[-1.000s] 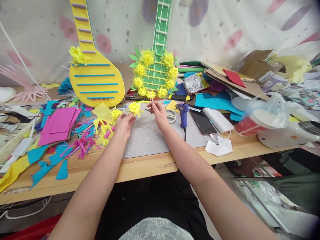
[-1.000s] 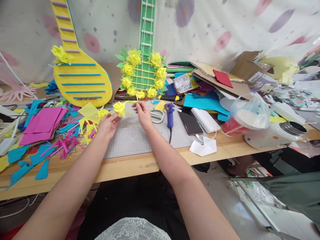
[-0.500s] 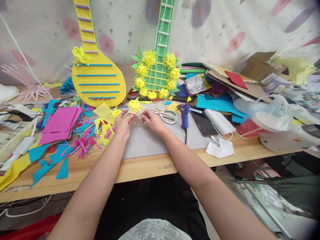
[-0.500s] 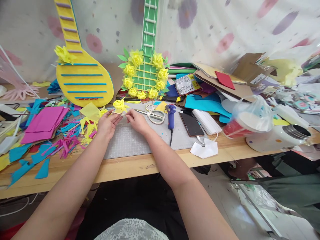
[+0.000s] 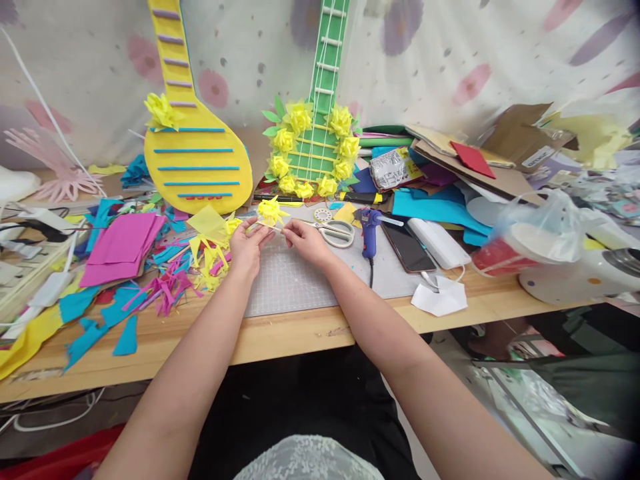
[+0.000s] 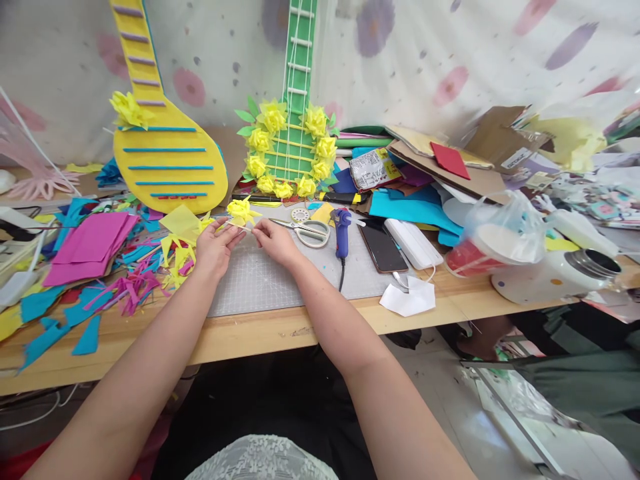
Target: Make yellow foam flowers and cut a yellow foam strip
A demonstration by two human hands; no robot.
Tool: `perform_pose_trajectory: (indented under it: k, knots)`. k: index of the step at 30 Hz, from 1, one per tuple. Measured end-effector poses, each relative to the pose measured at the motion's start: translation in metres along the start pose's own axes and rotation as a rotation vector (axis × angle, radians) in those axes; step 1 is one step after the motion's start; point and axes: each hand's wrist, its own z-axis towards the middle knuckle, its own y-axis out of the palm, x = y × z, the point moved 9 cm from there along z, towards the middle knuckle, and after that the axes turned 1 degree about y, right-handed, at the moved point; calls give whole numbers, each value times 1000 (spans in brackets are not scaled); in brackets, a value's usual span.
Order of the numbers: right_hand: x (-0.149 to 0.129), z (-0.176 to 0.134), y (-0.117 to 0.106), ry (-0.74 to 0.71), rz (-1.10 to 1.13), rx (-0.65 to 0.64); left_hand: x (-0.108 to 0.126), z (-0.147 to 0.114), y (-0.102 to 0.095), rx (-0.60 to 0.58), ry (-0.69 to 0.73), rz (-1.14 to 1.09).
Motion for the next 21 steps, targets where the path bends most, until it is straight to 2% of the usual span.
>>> perform_pose_trajectory:
  k: [6, 13, 21]
  knots:
    - [-5, -2, 6, -4, 14, -58, -2, -2, -2, 65, -37, -59]
    - [9, 1, 23, 87, 140, -156, -3, -6, -8, 162, -112, -97]
    - [7, -3, 26, 132, 288, -175, -1, -3, -14, 203, -91, -146]
